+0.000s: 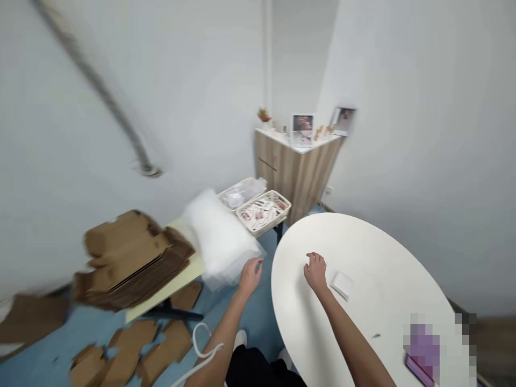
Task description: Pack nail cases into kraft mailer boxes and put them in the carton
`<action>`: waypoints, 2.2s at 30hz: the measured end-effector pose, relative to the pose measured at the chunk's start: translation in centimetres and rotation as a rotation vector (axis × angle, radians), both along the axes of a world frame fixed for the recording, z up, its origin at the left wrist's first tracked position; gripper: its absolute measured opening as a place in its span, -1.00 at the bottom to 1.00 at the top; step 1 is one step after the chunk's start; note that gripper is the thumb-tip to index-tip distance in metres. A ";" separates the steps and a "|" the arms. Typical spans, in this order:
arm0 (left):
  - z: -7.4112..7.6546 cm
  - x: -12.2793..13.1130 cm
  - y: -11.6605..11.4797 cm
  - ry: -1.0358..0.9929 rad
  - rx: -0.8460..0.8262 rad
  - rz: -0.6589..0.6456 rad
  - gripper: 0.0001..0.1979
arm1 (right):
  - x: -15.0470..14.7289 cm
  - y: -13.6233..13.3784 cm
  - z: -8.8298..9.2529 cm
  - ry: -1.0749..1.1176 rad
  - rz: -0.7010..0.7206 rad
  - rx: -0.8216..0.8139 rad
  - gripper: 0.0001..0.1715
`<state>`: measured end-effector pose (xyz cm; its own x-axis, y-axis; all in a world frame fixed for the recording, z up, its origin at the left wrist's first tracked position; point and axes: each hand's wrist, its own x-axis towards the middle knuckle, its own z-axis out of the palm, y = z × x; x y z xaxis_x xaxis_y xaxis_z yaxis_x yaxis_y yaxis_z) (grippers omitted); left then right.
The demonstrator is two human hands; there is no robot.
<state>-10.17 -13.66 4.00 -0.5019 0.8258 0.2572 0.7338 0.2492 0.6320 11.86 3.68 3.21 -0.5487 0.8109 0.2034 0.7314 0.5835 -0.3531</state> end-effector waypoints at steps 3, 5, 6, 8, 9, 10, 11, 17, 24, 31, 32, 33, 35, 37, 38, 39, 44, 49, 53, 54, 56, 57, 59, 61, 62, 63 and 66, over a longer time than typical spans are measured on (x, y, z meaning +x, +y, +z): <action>2.9 -5.7 -6.7 0.068 0.029 0.188 -0.74 | -6.6 -2.4 0.9 0.028 0.187 -0.017 -0.54; 4.3 -9.3 -12.0 0.154 0.062 0.373 -0.74 | -11.0 -4.7 1.6 0.019 0.303 -0.020 -0.53; 4.8 -11.0 -14.7 0.196 0.066 0.471 -0.73 | -13.2 -6.1 2.0 0.006 0.356 -0.018 -0.53; 5.5 -14.2 -20.0 0.251 0.048 0.647 -0.68 | -17.5 -9.2 2.9 -0.020 0.456 -0.019 -0.54; 5.7 -15.6 -22.4 0.265 0.030 0.719 -0.65 | -19.6 -10.9 3.4 -0.027 0.503 -0.023 -0.55; 5.9 -17.0 -24.5 0.273 0.007 0.775 -0.62 | -21.7 -12.7 4.0 -0.028 0.551 -0.029 -0.56; 6.0 -18.2 -26.3 0.278 -0.020 0.814 -0.59 | -23.8 -14.6 4.6 -0.021 0.601 -0.036 -0.57; 6.7 -23.6 -31.7 0.349 -0.231 0.683 -0.61 | -34.2 -24.4 8.3 0.103 0.894 -0.022 -0.61; 8.4 -27.2 -32.8 0.349 -0.352 0.391 -0.71 | -41.6 -29.0 10.1 0.043 1.063 -0.005 -0.71; 8.6 -29.7 -33.7 0.239 -0.309 0.300 -0.67 | -45.4 -29.4 10.4 -0.167 1.098 -0.078 -0.80; 8.6 -30.0 -33.9 0.212 -0.295 0.287 -0.66 | -45.8 -29.4 10.4 -0.187 1.101 -0.094 -0.80; 8.6 -30.3 -34.1 0.184 -0.282 0.271 -0.65 | -46.1 -29.3 10.4 -0.201 1.103 -0.110 -0.79; 8.5 -30.7 -34.5 0.140 -0.267 0.235 -0.62 | -46.6 -29.3 10.4 -0.219 1.104 -0.133 -0.78; 8.5 -30.9 -34.6 0.126 -0.259 0.212 -0.60 | -46.9 -29.4 10.3 -0.224 1.110 -0.105 -0.83; 8.6 -31.0 -34.6 0.134 -0.250 0.210 -0.59 | -47.1 -29.6 10.3 -0.212 1.111 -0.063 -0.87; 8.7 -31.0 -34.6 0.148 -0.238 0.214 -0.58 | -47.2 -29.7 10.2 -0.188 1.111 -0.009 -0.90; 10.2 -30.7 -34.5 0.220 -0.177 0.249 -0.60 | -47.8 -30.3 10.8 -0.112 1.136 0.163 -0.86; 12.6 -30.3 -34.8 0.310 -0.136 0.313 -0.69 | -48.7 -29.9 13.1 -0.193 1.234 0.251 -0.70; 14.9 -30.0 -35.1 0.444 -0.073 0.459 -0.74 | -49.1 -29.6 16.0 -0.082 1.263 0.314 -0.67; 15.5 -29.8 -35.1 0.481 -0.040 0.486 -0.74 | -49.0 -29.5 16.9 -0.041 1.267 0.323 -0.67; 17.0 -29.2 -34.7 0.556 0.042 0.515 -0.73 | -48.5 -29.1 18.7 0.052 1.272 0.348 -0.66; 17.8 -28.8 -34.3 0.593 0.085 0.520 -0.72 | -48.0 -28.7 19.7 0.097 1.269 0.370 -0.65; 19.4 -27.7 -33.2 0.662 0.167 0.518 -0.71 | -46.6 -27.6 21.7 0.175 1.245 0.431 -0.63; 20.8 -26.5 -31.6 0.718 0.231 0.491 -0.68 | -44.6 -26.1 23.5 0.240 1.194 0.478 -0.63; 21.3 -25.9 -30.6 0.739 0.255 0.468 -0.67 | -43.3 -25.2 24.3 0.266 1.161 0.489 -0.63; 21.8 -25.3 -29.4 0.753 0.273 0.436 -0.66 | -41.8 -24.2 24.9 0.286 1.124 0.494 -0.63; 22.1 -23.1 -24.8 0.756 0.318 0.282 -0.64 | -36.2 -20.5 25.5 0.283 0.986 0.514 -0.61</action>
<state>-33.29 -38.51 26.14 -0.2783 0.5281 0.8023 0.9225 0.3794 0.0702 -24.35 -16.79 28.70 -0.7809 -0.1608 0.6036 -0.1913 0.9814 0.0140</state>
